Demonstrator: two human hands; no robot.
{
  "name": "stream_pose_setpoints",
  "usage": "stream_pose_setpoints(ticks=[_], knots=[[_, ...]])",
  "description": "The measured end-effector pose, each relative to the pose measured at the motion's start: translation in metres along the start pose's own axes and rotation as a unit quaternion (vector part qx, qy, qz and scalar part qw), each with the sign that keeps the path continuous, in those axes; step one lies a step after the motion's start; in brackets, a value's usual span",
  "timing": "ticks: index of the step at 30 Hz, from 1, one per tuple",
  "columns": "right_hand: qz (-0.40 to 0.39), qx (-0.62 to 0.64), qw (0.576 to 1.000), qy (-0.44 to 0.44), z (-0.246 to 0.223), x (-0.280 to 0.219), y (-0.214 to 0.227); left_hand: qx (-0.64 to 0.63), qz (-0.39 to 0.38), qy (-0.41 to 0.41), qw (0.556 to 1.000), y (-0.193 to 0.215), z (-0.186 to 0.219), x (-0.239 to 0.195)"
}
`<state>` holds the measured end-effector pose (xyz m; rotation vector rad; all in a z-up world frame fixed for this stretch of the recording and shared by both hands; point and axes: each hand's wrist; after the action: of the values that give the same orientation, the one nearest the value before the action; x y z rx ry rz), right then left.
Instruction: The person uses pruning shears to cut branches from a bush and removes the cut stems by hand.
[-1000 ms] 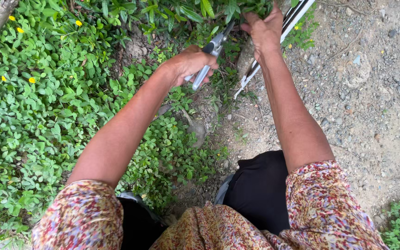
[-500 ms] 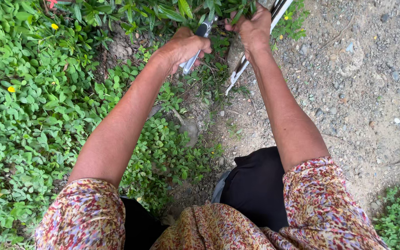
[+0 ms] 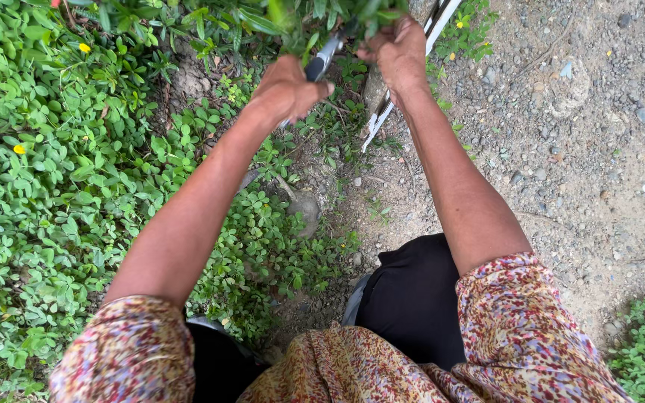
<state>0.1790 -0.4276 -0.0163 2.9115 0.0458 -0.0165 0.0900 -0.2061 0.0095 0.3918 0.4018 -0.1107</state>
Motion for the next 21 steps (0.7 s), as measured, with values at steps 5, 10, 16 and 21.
stream_pose_setpoints(ticks=[5,10,16,21], knots=[[-0.137,-0.229,0.964,0.022,-0.032,-0.038,0.016,0.096,-0.128,0.077,0.984,0.01,-0.039,-0.026],[-0.035,-0.119,0.992,0.016,-0.07,-0.048,0.018,-0.013,-0.129,0.076,0.989,0.029,-0.045,-0.038],[0.008,-0.016,0.987,0.158,-0.065,-0.018,-0.011,-0.093,-0.125,0.028,0.987,0.021,-0.002,-0.049],[0.013,0.059,0.983,0.174,-0.053,-0.014,-0.011,-0.161,-0.068,0.027,0.984,0.009,0.025,-0.04]])
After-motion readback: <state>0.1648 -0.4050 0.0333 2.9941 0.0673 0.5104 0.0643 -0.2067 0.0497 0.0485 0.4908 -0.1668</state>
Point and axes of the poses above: each hand's wrist, its own x-axis towards the middle knuckle, its own y-axis out of the back of the hand, z = x × y, and after that the axes turned 4 degrees about z, right-handed
